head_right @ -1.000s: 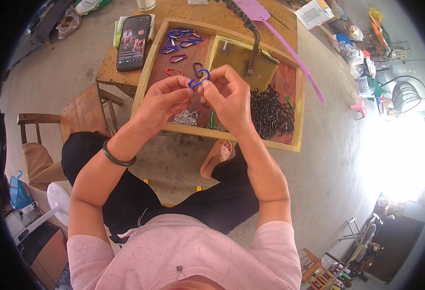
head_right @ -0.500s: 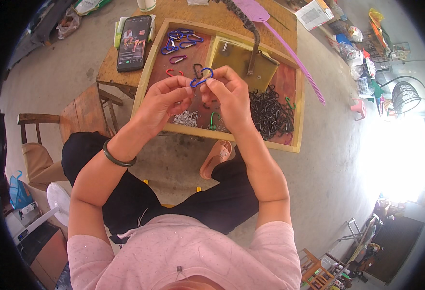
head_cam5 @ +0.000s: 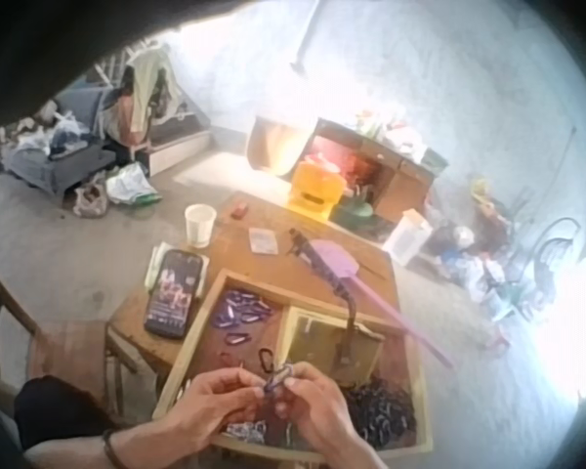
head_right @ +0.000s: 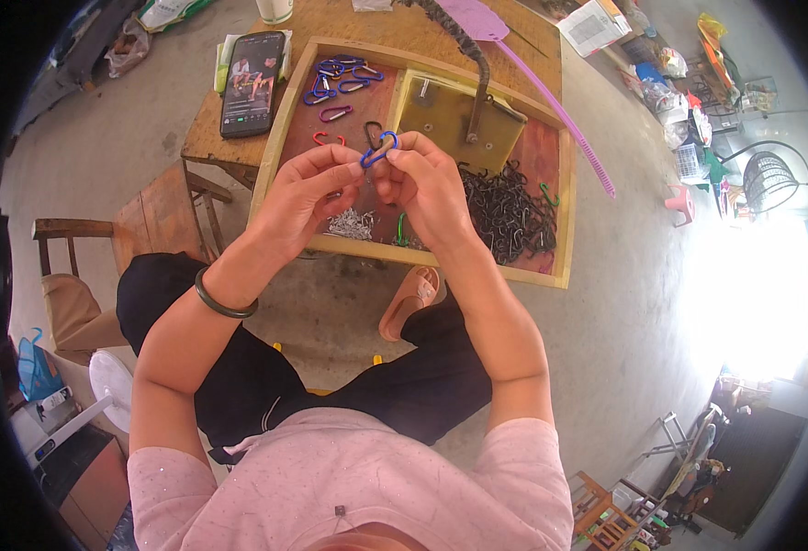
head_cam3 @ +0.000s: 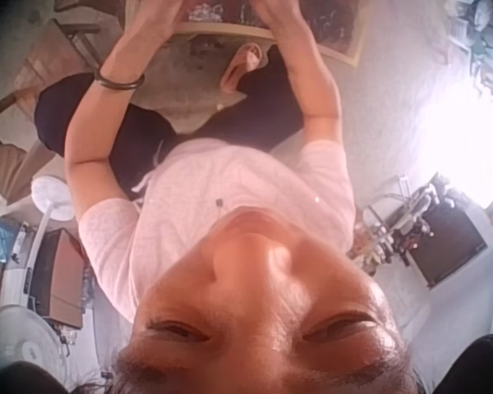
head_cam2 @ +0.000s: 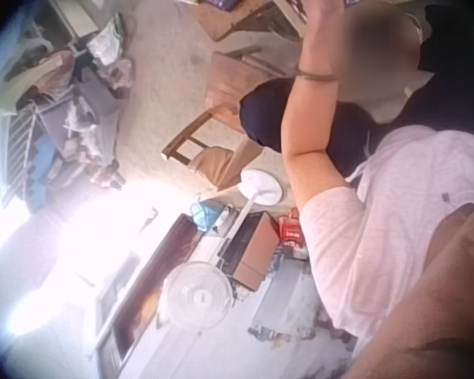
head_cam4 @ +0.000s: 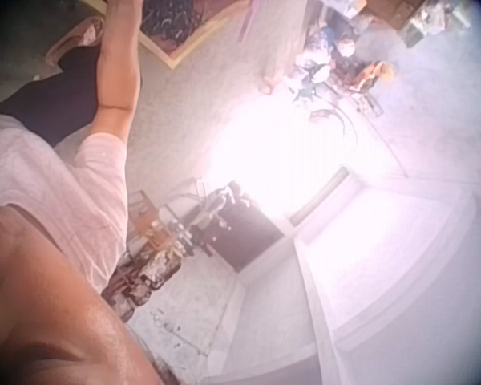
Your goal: The person is assembling small colorful metal carabiners and chain links by hand. They pick up metal hooks and rings from a tray, connect them to one another, and place the finished assemblies back into different sections of the tray.
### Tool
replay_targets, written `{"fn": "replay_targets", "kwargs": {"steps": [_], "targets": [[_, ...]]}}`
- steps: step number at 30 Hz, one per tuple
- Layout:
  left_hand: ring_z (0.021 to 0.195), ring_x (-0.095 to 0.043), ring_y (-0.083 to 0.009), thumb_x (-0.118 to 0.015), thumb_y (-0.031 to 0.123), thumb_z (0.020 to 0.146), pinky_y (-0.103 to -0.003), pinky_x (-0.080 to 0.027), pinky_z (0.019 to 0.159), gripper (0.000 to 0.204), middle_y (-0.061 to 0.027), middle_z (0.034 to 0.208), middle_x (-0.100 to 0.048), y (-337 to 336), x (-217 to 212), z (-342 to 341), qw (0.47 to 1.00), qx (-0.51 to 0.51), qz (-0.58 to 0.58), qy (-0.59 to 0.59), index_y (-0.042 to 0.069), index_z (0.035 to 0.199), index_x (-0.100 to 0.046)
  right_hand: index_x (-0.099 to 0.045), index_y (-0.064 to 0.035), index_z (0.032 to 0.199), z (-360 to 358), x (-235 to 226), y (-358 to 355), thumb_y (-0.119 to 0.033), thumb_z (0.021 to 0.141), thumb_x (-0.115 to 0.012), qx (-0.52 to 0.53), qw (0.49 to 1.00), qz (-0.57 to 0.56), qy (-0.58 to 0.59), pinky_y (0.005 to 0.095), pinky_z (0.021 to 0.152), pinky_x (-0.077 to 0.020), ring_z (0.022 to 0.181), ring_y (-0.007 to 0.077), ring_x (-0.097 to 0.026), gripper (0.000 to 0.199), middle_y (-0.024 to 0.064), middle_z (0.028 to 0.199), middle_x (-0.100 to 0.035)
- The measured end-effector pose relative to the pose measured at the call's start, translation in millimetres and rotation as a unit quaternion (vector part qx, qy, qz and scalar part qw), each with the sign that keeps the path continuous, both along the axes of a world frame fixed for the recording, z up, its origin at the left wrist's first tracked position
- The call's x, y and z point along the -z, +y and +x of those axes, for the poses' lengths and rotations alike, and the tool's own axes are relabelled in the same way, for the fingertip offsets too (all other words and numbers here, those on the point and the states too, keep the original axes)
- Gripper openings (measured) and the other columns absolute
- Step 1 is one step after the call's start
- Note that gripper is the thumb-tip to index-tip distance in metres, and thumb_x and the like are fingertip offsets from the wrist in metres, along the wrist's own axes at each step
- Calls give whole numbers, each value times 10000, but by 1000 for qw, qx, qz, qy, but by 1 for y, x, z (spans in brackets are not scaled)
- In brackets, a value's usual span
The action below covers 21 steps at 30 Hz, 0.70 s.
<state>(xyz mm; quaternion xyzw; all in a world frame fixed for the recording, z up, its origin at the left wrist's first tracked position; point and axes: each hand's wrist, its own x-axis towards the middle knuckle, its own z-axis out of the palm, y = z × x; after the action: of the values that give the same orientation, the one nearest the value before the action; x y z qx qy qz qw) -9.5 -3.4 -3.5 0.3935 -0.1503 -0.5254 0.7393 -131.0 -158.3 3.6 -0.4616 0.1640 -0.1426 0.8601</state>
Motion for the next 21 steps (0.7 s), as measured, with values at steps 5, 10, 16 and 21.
{"fn": "replay_targets", "kwargs": {"steps": [5,10,16,21], "targets": [[721,-567,-66,-704,94,965,-207,-413,628,89,10,854,-654,1,4,1,1000,7,-9,-8,42,1033,-678,-593,-36,1043,2,2,1,-126,1009,-563,2,1000,-8,9,273,675,-503,720,136,-610,100,58,868,-672],[717,-569,-63,-699,92,968,-209,-425,634,78,7,862,-654,0,0,-2,1000,-8,5,-1,42,1022,-673,-594,-39,1036,1,5,1,-129,1010,-566,-2,1000,-5,2,272,674,-501,723,136,-612,98,56,865,-671],[745,-579,-59,-661,115,999,-209,-455,663,61,4,885,-645,2,1,3,1000,9,-5,-1,58,1018,-656,-607,-36,1031,1,2,4,-158,1013,-556,7,999,-30,17,292,689,-476,733,142,-576,133,59,874,-648],[775,-586,-62,-598,162,1042,-218,-471,691,97,5,891,-639,3,0,1,1000,7,9,10,79,1006,-633,-609,-28,1027,-1,-2,7,-134,1007,-571,27,996,-78,44,289,679,-491,718,142,-587,114,68,864,-654]]}}
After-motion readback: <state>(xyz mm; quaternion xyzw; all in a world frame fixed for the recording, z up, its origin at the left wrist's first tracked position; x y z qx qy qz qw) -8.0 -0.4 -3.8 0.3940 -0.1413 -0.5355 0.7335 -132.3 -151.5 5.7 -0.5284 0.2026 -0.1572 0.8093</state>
